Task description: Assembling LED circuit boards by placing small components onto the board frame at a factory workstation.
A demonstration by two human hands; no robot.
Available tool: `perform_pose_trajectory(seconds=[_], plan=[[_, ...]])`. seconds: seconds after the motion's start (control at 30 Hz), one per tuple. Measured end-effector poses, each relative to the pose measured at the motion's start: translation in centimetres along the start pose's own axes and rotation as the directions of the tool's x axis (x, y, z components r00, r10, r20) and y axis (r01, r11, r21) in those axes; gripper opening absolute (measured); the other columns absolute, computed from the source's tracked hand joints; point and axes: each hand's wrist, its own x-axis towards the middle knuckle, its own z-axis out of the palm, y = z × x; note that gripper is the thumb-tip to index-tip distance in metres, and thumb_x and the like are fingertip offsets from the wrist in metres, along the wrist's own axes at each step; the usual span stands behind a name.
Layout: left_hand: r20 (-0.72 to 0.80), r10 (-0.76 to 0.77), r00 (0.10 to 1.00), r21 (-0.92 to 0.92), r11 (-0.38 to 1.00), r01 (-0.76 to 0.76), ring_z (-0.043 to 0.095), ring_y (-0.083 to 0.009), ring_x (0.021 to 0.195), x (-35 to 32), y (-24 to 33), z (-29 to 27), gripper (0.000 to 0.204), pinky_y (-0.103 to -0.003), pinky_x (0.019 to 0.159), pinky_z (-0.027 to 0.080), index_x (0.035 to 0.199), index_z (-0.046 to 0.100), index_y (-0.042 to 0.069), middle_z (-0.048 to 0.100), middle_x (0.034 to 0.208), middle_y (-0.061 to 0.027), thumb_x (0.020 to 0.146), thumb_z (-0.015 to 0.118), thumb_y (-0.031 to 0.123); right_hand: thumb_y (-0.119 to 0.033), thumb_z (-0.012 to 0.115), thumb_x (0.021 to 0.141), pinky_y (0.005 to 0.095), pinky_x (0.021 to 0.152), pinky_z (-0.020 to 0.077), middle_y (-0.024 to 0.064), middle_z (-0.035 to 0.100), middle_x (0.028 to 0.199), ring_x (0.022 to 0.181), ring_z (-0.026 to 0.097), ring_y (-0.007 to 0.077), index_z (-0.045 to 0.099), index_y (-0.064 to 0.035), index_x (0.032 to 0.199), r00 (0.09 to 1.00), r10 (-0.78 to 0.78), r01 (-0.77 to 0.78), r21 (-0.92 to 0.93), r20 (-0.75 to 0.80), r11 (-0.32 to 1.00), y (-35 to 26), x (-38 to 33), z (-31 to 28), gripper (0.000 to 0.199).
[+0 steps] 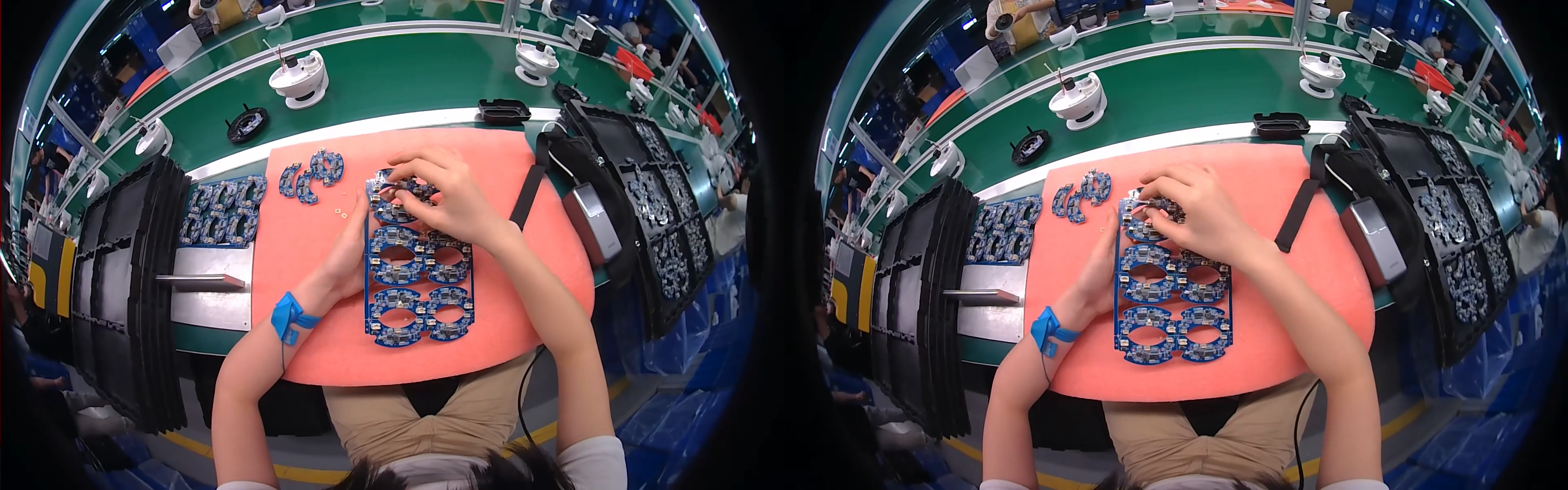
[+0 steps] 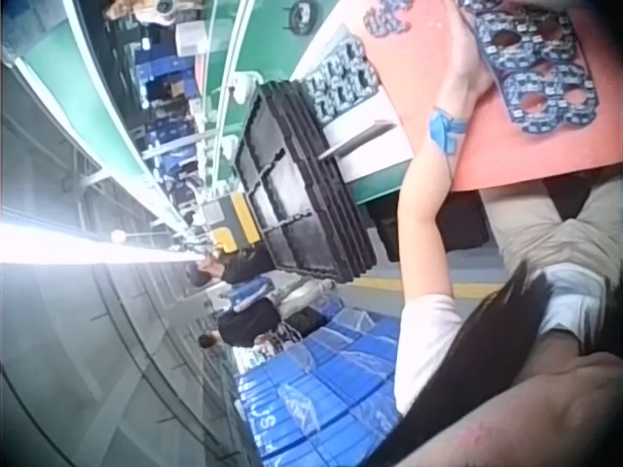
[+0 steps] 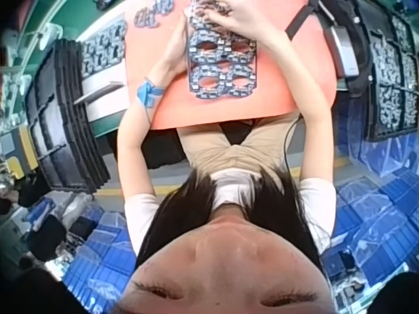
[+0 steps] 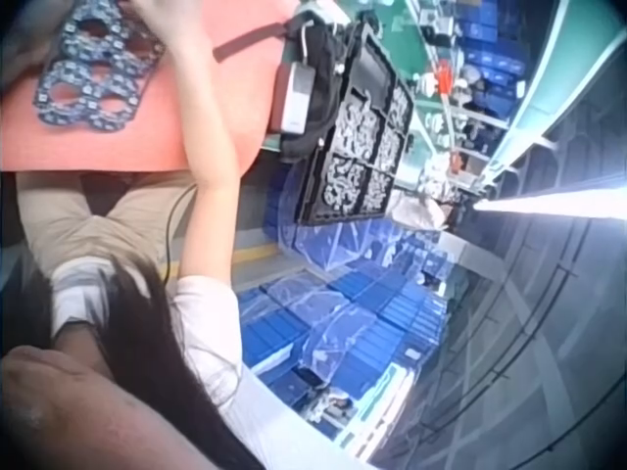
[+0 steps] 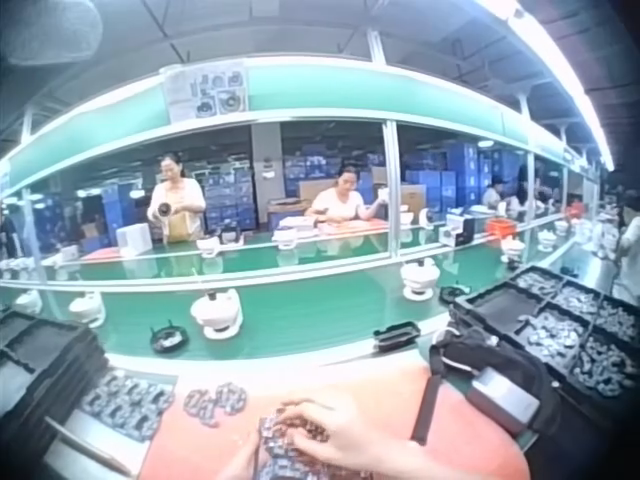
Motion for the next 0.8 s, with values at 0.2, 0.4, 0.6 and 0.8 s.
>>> perform_pose_trajectory(seconds=[0.2,0.4,0.6,0.8], plan=[[-0.017,-0.061,0.998,0.017,0.998,0.061,0.059,-0.0277,0.113,-0.4,0.6,0.3,0.071,-0.043,0.091,0.054,0.142,0.033,0.009,0.053,0.13,-0.0165,0.098,0.014,0.061,-0.005,0.066,0.075,0.035,0.083,0.0477,0.0056,0.068,0.09,0.089,0.063,0.0228,0.066,-0.0049,0.088,0.994,0.092,-0.087,-0.083,0.057,0.993,1.0,-0.1,-2.4,0.012],[-0.084,-0.062,0.995,0.024,0.998,0.065,0.06,-0.0262,0.111,-0.5,0.6,0.2,0.077,-0.042,0.088,0.055,0.137,0.04,0.003,0.055,0.127,-0.0159,0.096,0.017,0.064,-0.001,0.064,0.076,0.0336,0.08,0.0509,0.0079,0.068,0.093,0.091,0.064,0.0236,0.066,-0.0016,0.089,0.939,0.191,-0.206,0.024,0.286,0.978,1.5,-0.6,-4.4,0.013],[-0.077,-0.049,0.996,0.03,0.998,0.051,0.061,-0.0259,0.109,-0.5,0.6,0.3,0.076,-0.042,0.087,0.056,0.137,0.039,0.003,0.056,0.125,-0.0162,0.097,0.017,0.063,-0.008,0.069,0.077,0.0336,0.079,0.0515,0.0071,0.068,0.097,0.091,0.064,0.023,0.068,-0.0039,0.091,0.964,0.038,-0.04,0.003,0.264,0.999,1.9,-0.9,-3.3,0.015],[-0.11,-0.022,0.994,0.052,0.998,0.028,0.064,-0.0252,0.104,-0.3,0.2,-0.4,0.073,-0.041,0.087,0.056,0.131,0.044,0.002,0.06,0.118,-0.0156,0.097,0.02,0.062,-0.008,0.069,0.077,0.0329,0.074,0.0526,0.006,0.067,0.093,0.085,0.065,0.0225,0.067,-0.0041,0.087,0.975,0.015,-0.01,-0.023,0.221,1.0,1.1,-1.0,-1.9,0.011]])
